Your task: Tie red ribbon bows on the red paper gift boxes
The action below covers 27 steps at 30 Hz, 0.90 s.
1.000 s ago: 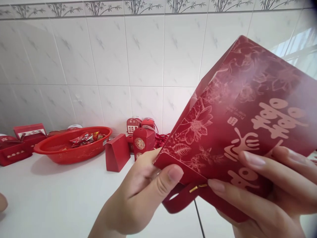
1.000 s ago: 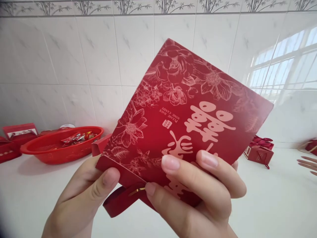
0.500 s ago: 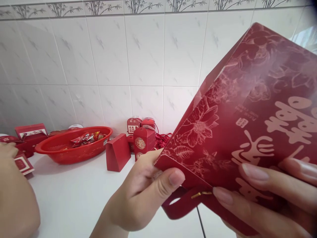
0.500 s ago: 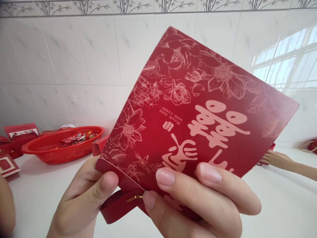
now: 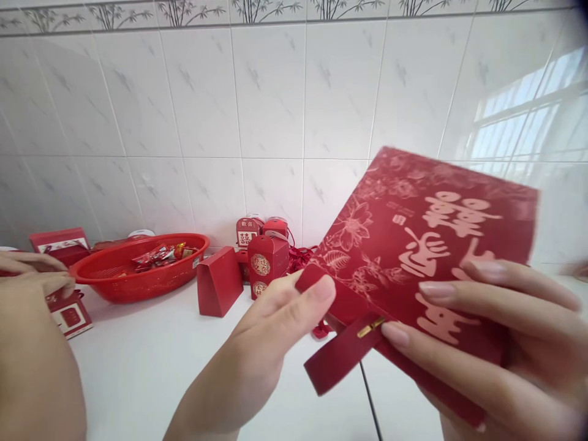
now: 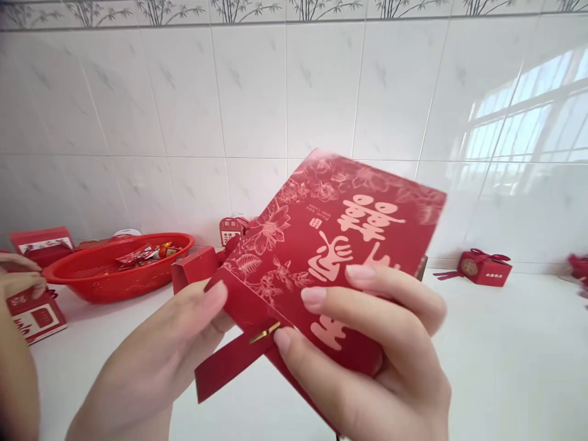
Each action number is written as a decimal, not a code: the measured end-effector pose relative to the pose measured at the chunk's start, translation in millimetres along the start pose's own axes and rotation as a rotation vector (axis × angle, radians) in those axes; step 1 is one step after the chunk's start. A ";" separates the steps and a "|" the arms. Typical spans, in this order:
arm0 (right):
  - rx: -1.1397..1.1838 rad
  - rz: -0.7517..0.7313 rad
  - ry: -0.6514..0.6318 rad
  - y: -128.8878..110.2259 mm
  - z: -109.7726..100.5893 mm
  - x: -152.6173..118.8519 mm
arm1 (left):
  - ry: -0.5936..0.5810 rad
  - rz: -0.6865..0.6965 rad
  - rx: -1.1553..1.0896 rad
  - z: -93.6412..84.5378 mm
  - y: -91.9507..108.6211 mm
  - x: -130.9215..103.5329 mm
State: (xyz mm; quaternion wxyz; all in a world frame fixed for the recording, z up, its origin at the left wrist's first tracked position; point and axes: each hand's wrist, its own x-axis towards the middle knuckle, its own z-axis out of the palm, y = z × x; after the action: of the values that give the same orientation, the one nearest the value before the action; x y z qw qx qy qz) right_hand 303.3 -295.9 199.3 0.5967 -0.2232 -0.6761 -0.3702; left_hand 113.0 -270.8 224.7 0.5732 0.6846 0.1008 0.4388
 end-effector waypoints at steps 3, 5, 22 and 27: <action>-0.028 -0.033 0.028 5.3 4.8 5.1 | 0.007 -0.092 0.034 1.4 6.4 -1.2; -0.033 -0.039 0.034 5.4 6.7 3.6 | -0.016 -0.153 0.075 2.9 8.8 -0.5; -0.175 0.146 0.124 -21.0 -6.1 -15.4 | -0.118 0.088 -0.109 15.0 -9.4 -3.5; -0.247 0.223 0.157 -30.5 -2.1 -31.4 | -0.165 0.170 -0.091 19.1 -12.4 -3.5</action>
State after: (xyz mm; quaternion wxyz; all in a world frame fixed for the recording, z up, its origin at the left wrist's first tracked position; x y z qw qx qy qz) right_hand 287.9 -312.2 161.7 0.6529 -0.3387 -0.5480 -0.3984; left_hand 129.2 -282.3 212.9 0.5708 0.6977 -0.0250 0.4322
